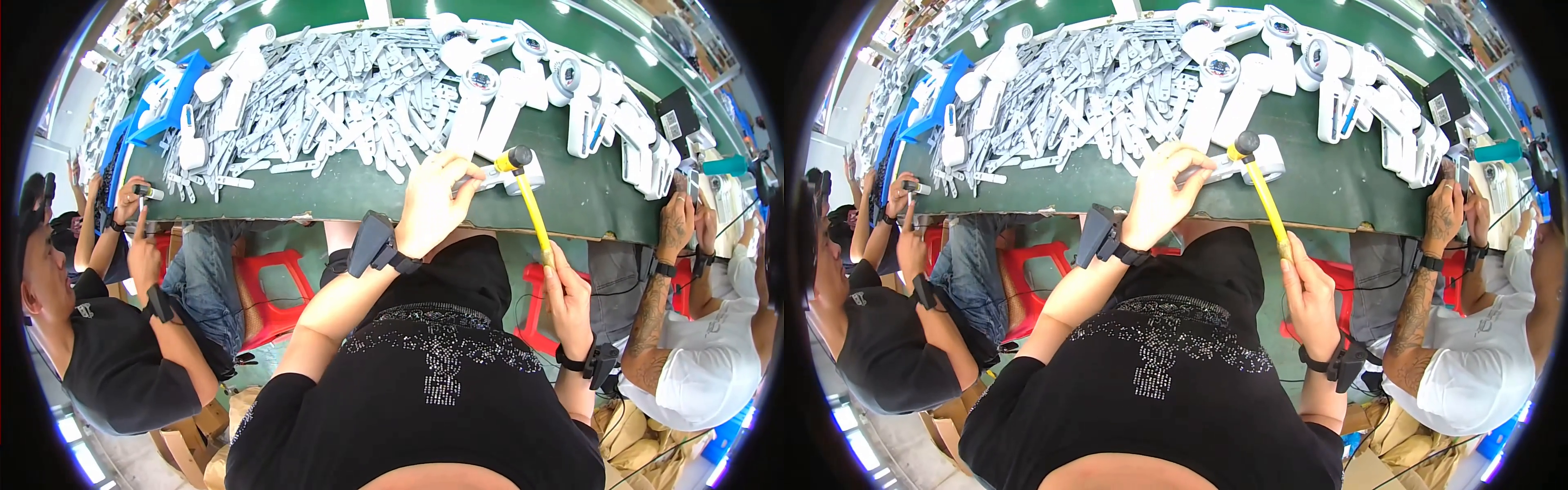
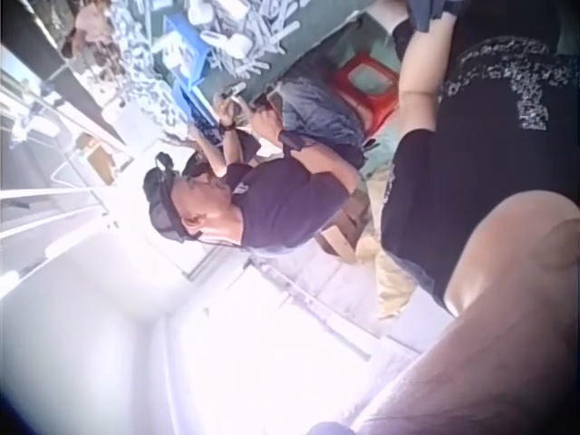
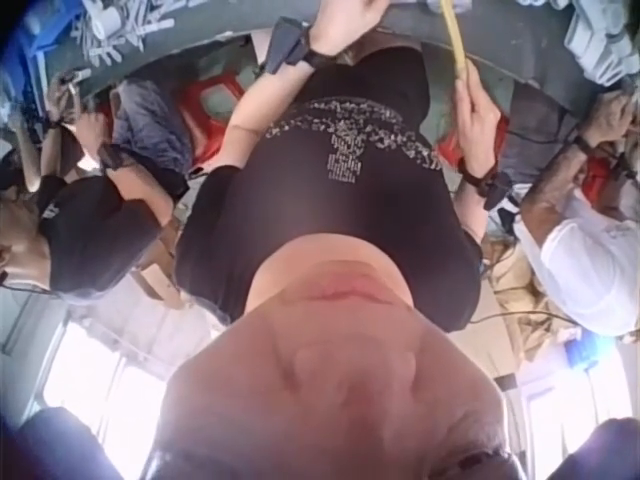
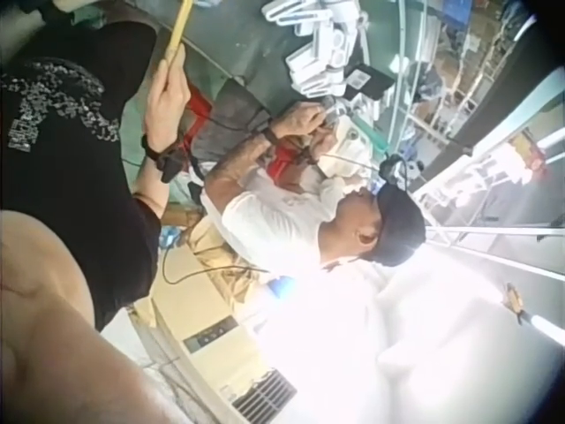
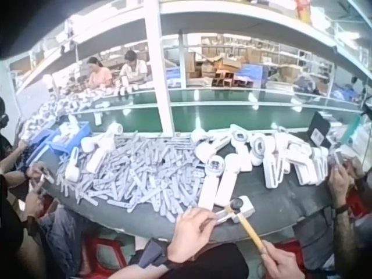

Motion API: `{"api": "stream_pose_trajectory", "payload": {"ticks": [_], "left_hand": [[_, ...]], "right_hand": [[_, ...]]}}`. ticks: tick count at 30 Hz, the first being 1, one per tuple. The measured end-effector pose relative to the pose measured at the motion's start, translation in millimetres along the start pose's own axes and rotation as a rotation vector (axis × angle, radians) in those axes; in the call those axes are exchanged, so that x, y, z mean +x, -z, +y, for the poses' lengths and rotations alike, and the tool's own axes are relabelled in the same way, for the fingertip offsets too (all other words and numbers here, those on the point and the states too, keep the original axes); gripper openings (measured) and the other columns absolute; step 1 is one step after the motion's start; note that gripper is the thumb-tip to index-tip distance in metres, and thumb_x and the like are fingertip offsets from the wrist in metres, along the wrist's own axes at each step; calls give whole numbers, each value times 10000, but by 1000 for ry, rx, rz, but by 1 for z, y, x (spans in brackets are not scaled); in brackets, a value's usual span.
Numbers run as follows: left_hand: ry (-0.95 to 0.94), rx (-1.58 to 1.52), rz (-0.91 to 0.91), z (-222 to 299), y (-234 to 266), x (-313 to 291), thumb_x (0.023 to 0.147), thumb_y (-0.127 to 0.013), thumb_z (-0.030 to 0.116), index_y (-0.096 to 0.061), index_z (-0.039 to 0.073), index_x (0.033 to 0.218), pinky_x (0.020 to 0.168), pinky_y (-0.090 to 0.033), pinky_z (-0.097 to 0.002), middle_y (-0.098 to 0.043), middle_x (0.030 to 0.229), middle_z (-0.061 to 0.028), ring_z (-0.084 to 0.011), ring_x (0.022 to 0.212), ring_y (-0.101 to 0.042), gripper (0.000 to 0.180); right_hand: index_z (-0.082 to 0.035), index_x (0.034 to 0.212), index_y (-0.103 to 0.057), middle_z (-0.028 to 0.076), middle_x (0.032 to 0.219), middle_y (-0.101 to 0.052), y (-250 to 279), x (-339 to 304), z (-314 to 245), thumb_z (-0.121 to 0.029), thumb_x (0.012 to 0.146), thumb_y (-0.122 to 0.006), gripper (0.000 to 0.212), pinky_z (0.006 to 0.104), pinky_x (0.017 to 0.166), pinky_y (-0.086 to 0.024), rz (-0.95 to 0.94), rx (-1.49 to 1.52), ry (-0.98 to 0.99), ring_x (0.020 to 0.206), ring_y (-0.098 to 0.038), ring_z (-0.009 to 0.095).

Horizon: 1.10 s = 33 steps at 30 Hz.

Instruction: Assembling white plastic device housings using a small hammer on a production line.

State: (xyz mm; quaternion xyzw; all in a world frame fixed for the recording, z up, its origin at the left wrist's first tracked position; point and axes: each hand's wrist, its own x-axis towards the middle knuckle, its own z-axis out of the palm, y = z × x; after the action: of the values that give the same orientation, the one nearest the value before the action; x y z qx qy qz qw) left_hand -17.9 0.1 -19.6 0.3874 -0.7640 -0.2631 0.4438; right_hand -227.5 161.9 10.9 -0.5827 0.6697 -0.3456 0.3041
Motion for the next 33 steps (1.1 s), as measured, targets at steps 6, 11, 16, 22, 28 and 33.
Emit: {"api": "stream_pose_trajectory", "payload": {"ticks": [6,11,16,22,28,33], "left_hand": [[81,-128,-7,2,0,-1,791,-667,3,-691,34,901,764,-485,-321,-622,886,-94,-248,854,-613,117],[103,-142,-14,2,1,0,801,-661,8,-694,36,907,730,-493,-313,-622,889,-90,-239,846,-610,115],[74,-135,-6,-1,-2,1,818,-651,15,-695,30,909,671,-496,-304,-615,886,-105,-231,837,-601,102],[94,-141,-22,-2,-1,0,817,-653,25,-703,34,914,683,-495,-320,-612,882,-115,-244,829,-595,109],[96,-104,-25,-2,1,0,821,-649,41,-706,35,909,736,-482,-342,-612,872,-111,-255,839,-586,105],[42,-86,-20,-5,6,-1,811,-664,61,-686,44,929,758,-477,-362,-610,863,-124,-278,844,-582,121]], "right_hand": [[2,1336,-502,90,822,-574,8,3,-10,-55,944,-554,400,240,657,-435,64,19,69,693,-494,117],[12,1333,-499,75,788,-544,14,9,-15,-52,945,-548,396,253,624,-419,18,-41,107,658,-470,134],[41,1315,-510,69,782,-558,16,15,-19,-32,937,-539,386,250,607,-418,-59,-131,72,636,-474,124],[27,1299,-525,88,754,-538,22,13,-23,-47,943,-539,364,270,613,-427,91,-61,139,637,-484,144],[29,1292,-528,121,789,-560,28,16,-28,-56,940,-549,363,262,637,-442,55,-86,134,642,-491,165],[55,1294,-516,92,817,-600,24,19,-31,-34,941,-524,364,271,676,-457,-83,-192,86,709,-542,131]]}}
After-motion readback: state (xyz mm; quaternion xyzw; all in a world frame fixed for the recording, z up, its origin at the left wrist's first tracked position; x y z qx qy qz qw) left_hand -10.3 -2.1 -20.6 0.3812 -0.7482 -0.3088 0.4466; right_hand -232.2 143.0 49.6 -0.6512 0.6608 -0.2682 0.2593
